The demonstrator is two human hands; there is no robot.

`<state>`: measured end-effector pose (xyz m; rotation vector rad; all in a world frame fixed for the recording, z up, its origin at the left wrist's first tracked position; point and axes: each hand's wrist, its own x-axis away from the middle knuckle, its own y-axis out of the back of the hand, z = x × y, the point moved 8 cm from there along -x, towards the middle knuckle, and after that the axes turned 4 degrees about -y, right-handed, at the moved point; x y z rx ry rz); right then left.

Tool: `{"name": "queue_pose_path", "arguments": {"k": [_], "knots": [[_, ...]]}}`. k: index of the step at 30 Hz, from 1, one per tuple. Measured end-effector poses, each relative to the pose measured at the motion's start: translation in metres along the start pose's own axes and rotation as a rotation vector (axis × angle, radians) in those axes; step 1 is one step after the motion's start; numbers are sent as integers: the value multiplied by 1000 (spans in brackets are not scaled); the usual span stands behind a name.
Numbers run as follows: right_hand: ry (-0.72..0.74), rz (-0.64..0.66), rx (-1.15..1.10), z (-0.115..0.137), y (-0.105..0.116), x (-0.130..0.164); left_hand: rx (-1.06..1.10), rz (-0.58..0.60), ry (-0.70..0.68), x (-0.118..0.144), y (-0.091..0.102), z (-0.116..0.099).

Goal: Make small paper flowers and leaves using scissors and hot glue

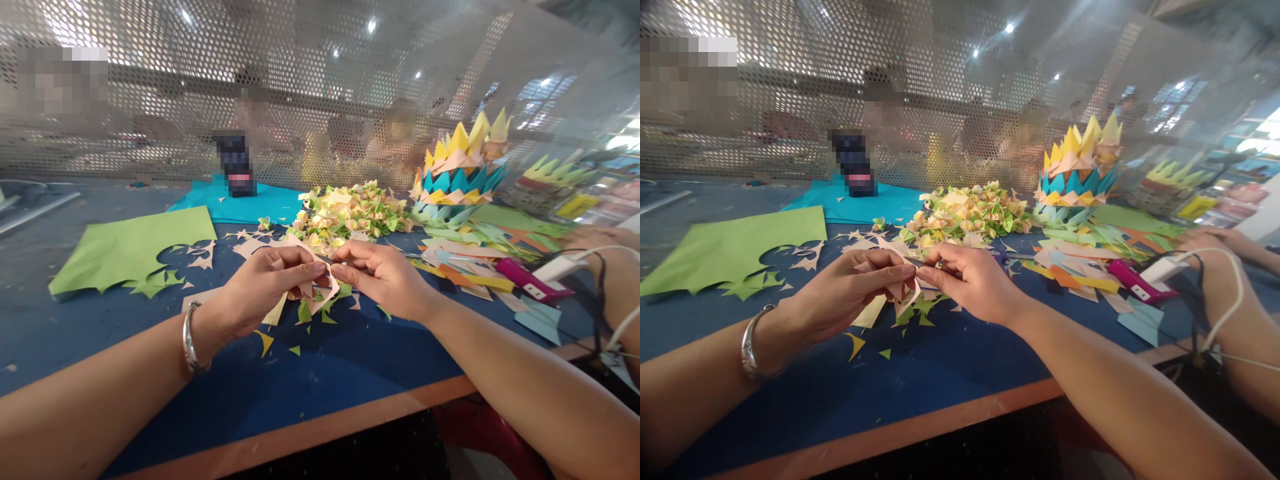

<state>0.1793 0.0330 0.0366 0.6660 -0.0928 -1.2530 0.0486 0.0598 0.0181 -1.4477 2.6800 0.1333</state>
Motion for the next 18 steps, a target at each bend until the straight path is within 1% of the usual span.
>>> {"name": "queue_pose_path", "arguments": {"k": [4,9,11,16,18], "knots": [[-3,0,-6,-1,0,0,46,55,33,1,-5,1],[4,1,-22,1,0,1,34,51,23,-1,-1,2],[12,-7,-18,1,0,1,51,36,13,-2,3,1],[2,-8,-5,1,0,1,211,-46,-39,-3,14,-7],[-3,-7,-2,0,0,0,216,-74,-58,-3,17,-9]]}}
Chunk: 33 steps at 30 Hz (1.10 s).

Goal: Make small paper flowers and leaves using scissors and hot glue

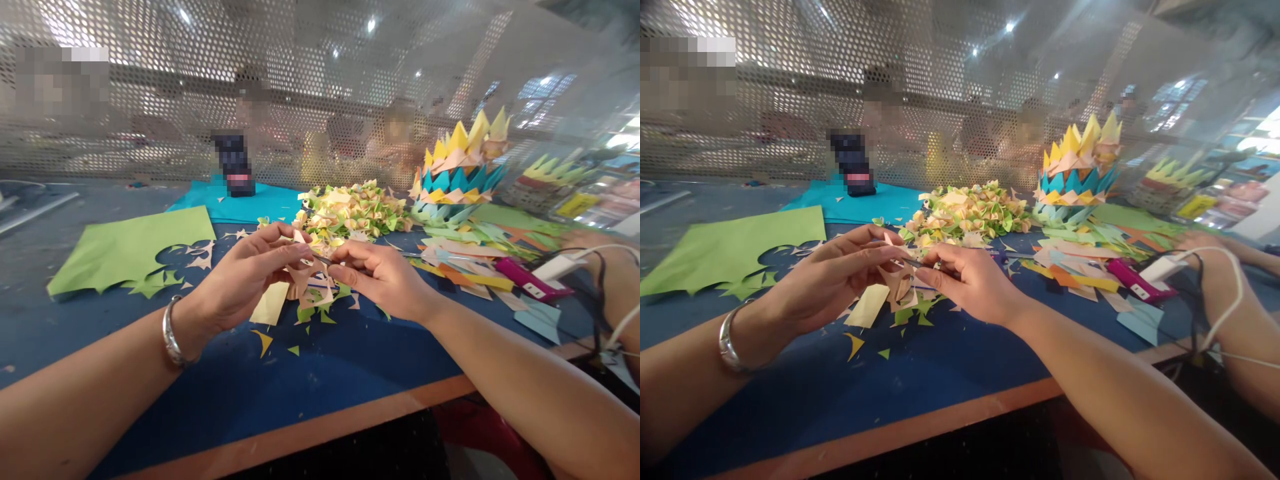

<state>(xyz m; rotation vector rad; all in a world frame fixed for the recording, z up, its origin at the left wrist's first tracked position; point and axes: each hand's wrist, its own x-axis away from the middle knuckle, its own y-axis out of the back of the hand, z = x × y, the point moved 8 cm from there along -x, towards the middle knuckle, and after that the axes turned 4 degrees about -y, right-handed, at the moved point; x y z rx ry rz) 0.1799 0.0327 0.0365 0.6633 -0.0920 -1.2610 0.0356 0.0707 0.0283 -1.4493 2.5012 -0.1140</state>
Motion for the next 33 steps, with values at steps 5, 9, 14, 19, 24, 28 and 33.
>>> {"name": "queue_pose_path", "arguments": {"k": [5,9,14,19,24,28,33], "knots": [[-6,5,-11,-2,-1,0,-29,28,-2,1,-2,2],[-8,10,-22,-3,-1,-1,-22,-9,-6,2,0,4],[9,0,-15,-1,0,-1,-18,-56,-13,4,-1,3],[35,-16,-4,0,2,-1,-1,-83,-19,5,-2,4],[45,-24,-6,0,2,0,15,-99,-13,6,-3,5],[44,-31,-7,0,3,0,33,-93,-2,7,-4,6],[50,-28,-19,0,2,-1,25,-87,-6,6,-5,7]]}}
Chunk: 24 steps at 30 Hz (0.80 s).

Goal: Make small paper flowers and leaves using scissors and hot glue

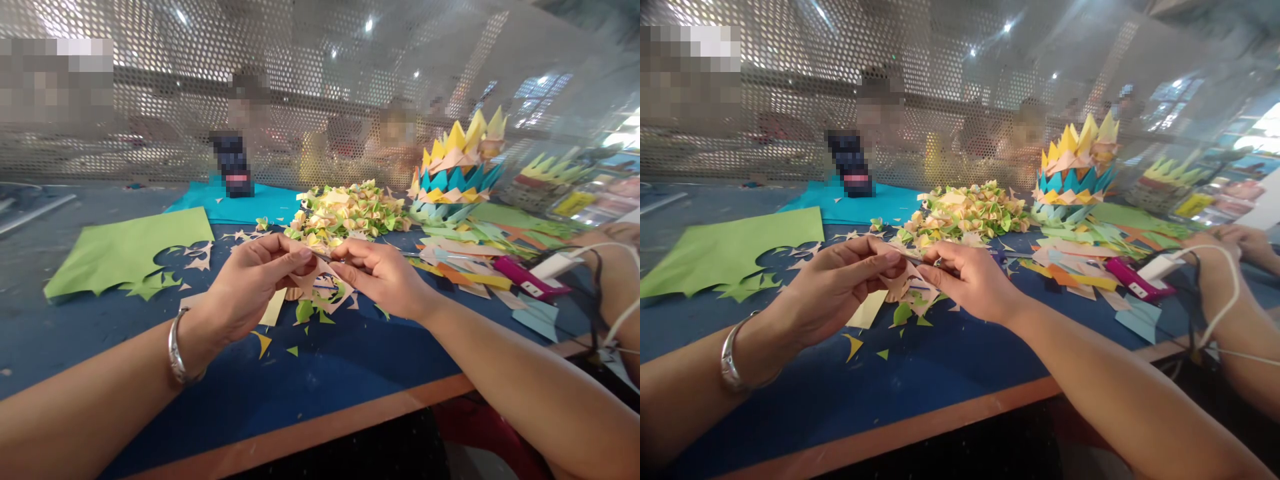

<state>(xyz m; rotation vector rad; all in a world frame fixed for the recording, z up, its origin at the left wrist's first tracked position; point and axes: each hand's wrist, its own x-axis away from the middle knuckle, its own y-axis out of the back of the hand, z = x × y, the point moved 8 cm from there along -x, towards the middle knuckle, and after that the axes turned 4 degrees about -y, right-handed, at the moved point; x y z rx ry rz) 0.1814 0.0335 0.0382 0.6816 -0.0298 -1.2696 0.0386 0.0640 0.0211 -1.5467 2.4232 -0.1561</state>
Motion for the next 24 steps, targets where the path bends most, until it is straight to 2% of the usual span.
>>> {"name": "queue_pose_path", "arguments": {"k": [14,24], "knots": [[-20,22,18,-1,0,0,-77,12,-38,0,0,-3],[-16,24,18,1,0,1,-95,41,0,2,0,0]]}}
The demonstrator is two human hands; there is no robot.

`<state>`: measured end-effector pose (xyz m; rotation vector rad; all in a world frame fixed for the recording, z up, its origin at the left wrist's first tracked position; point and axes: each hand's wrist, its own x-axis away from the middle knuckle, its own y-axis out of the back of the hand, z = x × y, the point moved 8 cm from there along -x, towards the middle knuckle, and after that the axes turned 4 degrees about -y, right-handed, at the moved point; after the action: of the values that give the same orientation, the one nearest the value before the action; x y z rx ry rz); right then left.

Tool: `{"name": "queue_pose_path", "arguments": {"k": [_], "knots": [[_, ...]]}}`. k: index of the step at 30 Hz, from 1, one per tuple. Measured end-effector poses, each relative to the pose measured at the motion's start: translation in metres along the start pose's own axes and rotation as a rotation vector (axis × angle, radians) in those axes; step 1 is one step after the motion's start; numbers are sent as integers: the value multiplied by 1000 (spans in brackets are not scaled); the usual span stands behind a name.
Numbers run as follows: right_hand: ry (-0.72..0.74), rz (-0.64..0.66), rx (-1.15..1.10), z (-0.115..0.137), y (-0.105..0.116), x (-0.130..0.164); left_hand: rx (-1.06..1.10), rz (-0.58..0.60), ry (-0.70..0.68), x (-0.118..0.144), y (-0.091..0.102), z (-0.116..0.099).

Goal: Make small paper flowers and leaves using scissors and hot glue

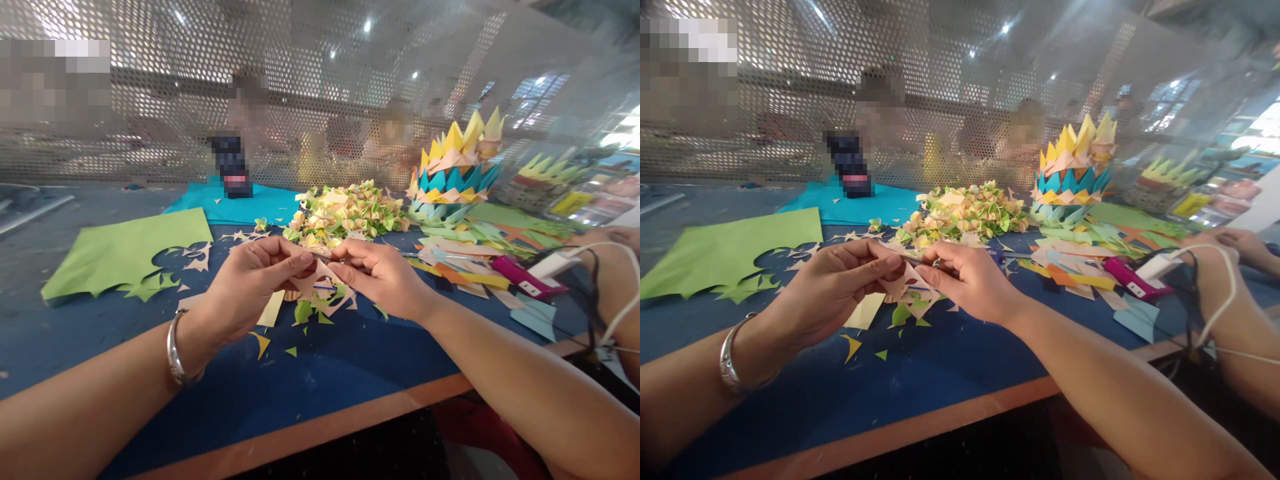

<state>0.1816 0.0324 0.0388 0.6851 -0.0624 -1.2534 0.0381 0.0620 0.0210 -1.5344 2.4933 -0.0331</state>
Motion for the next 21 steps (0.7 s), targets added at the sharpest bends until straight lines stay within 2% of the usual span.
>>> {"name": "queue_pose_path", "arguments": {"k": [21], "knots": [[-18,2,15,-3,-1,1,-9,61,15,-3,-3,-1]]}}
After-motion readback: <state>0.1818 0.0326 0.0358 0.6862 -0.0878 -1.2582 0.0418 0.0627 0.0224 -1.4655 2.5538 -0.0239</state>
